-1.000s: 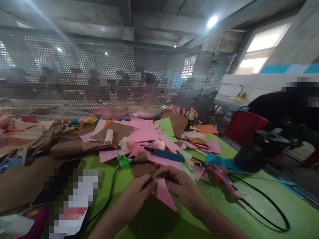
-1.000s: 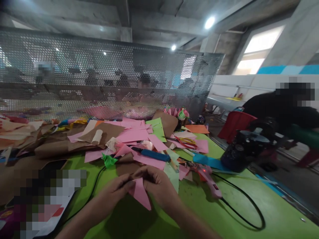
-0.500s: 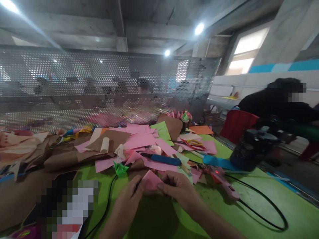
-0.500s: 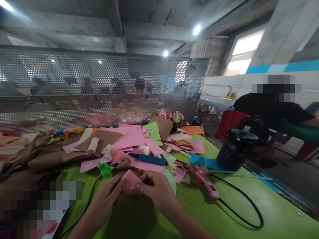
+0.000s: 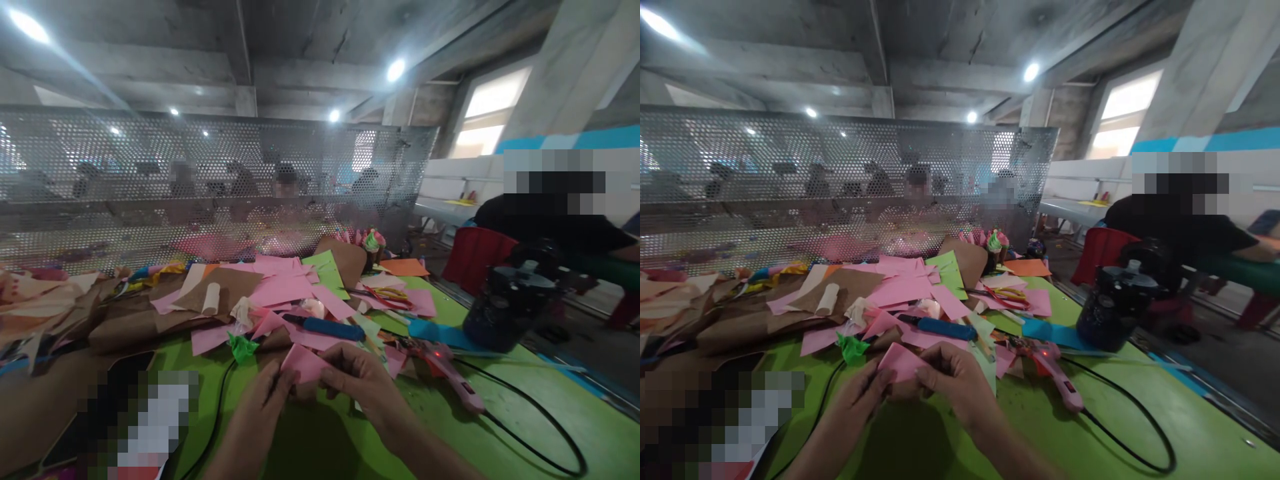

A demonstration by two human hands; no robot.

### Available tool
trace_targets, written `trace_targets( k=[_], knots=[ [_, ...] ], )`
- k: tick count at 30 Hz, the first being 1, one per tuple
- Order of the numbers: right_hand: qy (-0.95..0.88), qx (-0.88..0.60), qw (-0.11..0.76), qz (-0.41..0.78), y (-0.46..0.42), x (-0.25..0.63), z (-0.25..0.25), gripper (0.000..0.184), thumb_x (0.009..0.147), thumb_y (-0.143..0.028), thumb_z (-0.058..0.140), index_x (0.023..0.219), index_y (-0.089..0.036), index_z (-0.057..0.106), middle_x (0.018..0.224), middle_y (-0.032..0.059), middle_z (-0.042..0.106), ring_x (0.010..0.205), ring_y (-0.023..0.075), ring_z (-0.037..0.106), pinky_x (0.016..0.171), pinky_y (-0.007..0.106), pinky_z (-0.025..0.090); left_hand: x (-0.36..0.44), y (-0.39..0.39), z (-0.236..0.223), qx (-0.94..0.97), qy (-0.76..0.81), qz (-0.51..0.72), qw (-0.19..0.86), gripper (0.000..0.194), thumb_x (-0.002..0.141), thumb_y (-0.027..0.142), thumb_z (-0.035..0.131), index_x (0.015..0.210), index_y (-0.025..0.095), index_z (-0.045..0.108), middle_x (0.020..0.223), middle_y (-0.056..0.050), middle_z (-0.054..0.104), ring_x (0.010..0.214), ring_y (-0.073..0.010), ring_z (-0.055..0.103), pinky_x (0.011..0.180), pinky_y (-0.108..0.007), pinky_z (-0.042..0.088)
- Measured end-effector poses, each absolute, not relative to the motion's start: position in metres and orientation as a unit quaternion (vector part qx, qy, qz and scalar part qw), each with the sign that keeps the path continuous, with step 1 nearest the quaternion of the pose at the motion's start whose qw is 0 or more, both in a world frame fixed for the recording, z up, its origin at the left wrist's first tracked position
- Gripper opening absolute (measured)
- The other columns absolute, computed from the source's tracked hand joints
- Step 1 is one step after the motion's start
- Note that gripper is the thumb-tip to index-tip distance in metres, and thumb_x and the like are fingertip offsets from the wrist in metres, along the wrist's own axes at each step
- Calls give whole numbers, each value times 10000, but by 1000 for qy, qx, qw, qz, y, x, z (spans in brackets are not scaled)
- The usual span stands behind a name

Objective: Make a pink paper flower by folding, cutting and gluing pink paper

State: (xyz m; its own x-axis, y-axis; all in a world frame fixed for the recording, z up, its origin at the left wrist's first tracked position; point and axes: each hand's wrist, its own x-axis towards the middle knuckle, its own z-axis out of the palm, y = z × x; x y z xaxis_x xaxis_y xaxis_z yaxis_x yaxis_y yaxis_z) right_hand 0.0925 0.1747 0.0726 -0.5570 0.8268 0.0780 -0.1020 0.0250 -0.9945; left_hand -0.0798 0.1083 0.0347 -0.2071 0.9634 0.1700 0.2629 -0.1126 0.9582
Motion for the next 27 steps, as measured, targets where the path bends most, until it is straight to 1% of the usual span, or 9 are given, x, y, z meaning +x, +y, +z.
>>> trace_targets(
  k=[5,8,10,14,17,19,23,25,27],
  knots=[
    [-629,-292,357,626,173,94,71,294,710,-413,783,784,-160,652,700,-4,630,643,129,572,592,232,458,-79,106,42,482,584,542,364,449,819,632,540,768,191,611,712,-8,572,685,-178,502,618,-259,392],
    [-648,-292,394,583,172,94,71,306,716,-349,777,951,-189,663,859,25,680,792,172,617,671,258,482,-79,107,42,463,586,546,379,494,769,678,567,742,186,610,655,11,528,620,-157,462,560,-248,361],
    [-656,-300,420,551,173,95,71,316,714,-302,767,996,-204,665,931,36,690,865,193,627,736,285,490,-78,107,39,449,582,550,396,528,739,707,576,736,180,609,618,25,497,576,-139,430,521,-239,334],
    [-658,-323,442,517,175,95,69,173,697,-270,741,845,-198,688,771,13,675,728,178,616,673,288,479,-74,109,32,412,563,561,446,571,678,749,600,703,178,571,579,52,451,504,-99,378,460,-213,273],
    [-649,-321,439,532,175,95,70,149,698,-275,729,819,-201,683,724,1,656,694,170,604,645,281,469,-72,110,29,405,561,561,454,569,698,750,577,687,182,547,544,70,412,459,-82,329,435,-208,214],
    [-641,-315,425,556,172,95,74,194,691,-267,741,864,-205,678,810,14,677,769,180,619,693,286,480,-72,109,31,418,569,562,432,551,730,732,559,704,182,562,552,64,421,480,-96,352,450,-215,235],
    [-628,-298,386,606,168,94,82,430,635,-266,810,1032,-220,653,1015,42,686,912,208,622,762,299,497,-72,106,38,468,589,564,341,460,812,638,540,752,187,605,677,6,548,650,-163,486,593,-251,367],
    [-624,-299,375,617,169,93,81,356,643,-311,817,946,-198,667,911,32,695,802,184,625,687,277,497,-72,105,41,497,591,551,315,421,844,594,524,766,190,612,733,-16,597,709,-187,520,645,-266,384],
    [-621,-307,372,618,173,92,77,278,653,-361,812,798,-176,663,744,6,673,646,144,591,589,251,470,-73,105,43,523,583,533,321,413,861,578,504,749,191,597,718,-15,593,693,-186,517,630,-268,373]
  ],
)
